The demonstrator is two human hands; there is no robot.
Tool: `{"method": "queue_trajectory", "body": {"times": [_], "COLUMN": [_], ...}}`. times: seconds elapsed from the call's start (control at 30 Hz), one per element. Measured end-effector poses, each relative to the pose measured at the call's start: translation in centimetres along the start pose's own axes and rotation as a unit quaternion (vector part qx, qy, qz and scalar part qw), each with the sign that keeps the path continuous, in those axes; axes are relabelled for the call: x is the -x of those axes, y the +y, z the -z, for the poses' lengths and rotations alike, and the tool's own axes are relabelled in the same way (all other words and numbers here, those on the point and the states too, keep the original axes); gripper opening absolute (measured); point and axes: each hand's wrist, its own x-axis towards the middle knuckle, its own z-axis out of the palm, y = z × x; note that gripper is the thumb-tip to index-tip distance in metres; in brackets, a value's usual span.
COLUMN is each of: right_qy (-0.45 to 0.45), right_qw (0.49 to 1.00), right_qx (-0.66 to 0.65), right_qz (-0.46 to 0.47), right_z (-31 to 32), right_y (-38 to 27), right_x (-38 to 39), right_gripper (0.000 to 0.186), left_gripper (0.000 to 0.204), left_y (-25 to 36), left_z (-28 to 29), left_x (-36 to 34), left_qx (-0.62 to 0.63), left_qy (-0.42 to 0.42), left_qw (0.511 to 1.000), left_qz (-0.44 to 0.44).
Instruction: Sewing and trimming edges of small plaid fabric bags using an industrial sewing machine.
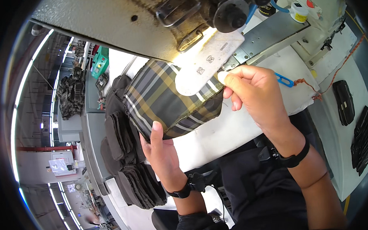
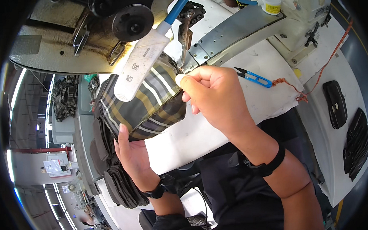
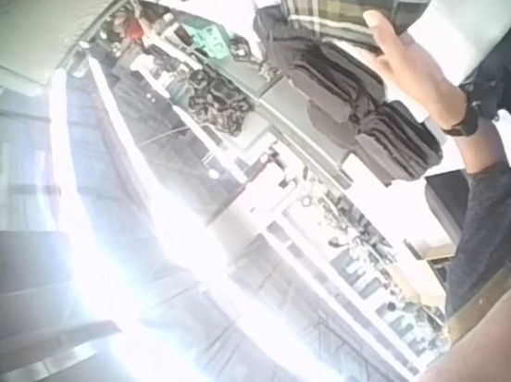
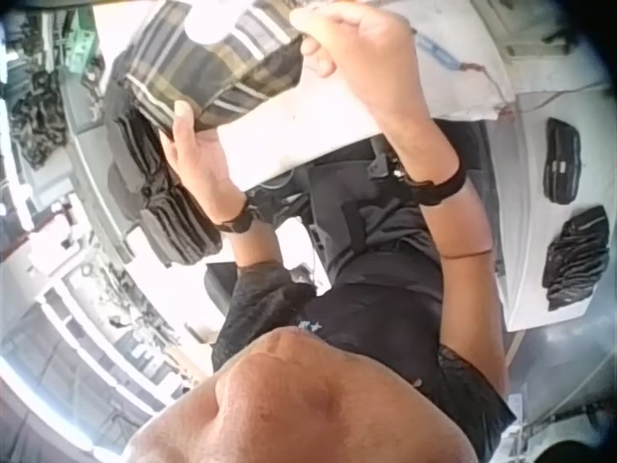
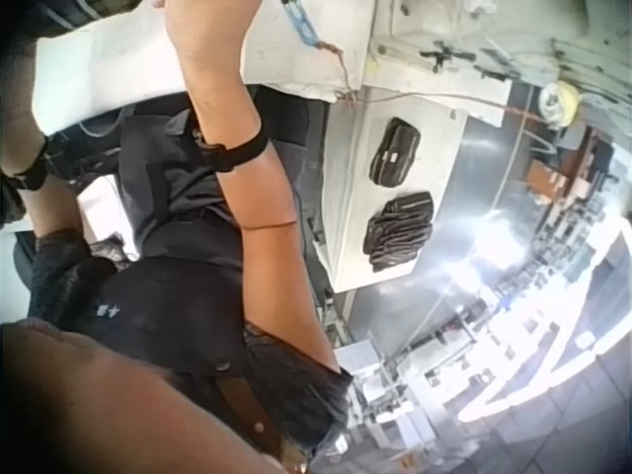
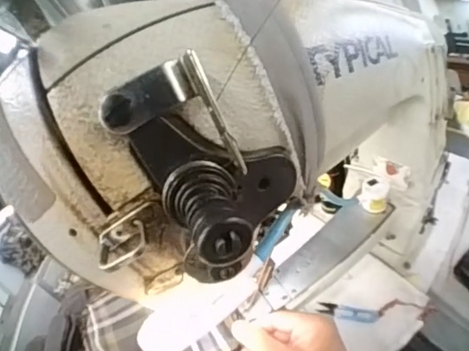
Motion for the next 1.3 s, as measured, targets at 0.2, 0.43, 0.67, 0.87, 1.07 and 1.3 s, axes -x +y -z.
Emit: {"method": "queue_trajectory", "body": {"times": [0.2,0.43,0.67,0.87,1.07,1.3], "right_qy": [-0.020,0.068,-0.013,-0.023,-0.142,-0.271], "right_qw": [0.993,0.714,0.616,0.704,0.899,0.930], "right_qx": [0.114,0.588,0.701,0.620,0.414,0.241], "right_qz": [0.007,0.374,0.359,0.344,0.026,-0.054], "right_z": [2.0,8.5,13.4,12.2,6.0,0.9], "right_y": [-1.6,1.1,3.7,3.1,3.4,4.3], "right_x": [1.8,0.2,-1.5,-1.6,0.9,-0.2], "right_gripper": [0.017,0.022,0.026,0.017,0.020,0.022], "left_gripper": [0.050,0.048,0.045,0.046,0.045,0.044], "left_y": [-0.9,-2.8,-5.4,-7.2,-7.5,-9.2], "left_z": [-0.4,-0.3,-0.2,4.9,9.8,11.1], "left_x": [-0.7,-1.1,-1.4,-0.3,3.6,3.8], "left_qx": [-0.016,0.012,0.044,0.040,0.030,-0.041], "left_qy": [0.000,0.011,0.036,0.074,0.118,0.099], "left_qw": [1.000,1.000,0.997,0.996,0.992,0.994], "left_qz": [0.007,0.010,0.056,0.032,0.024,-0.021]}}
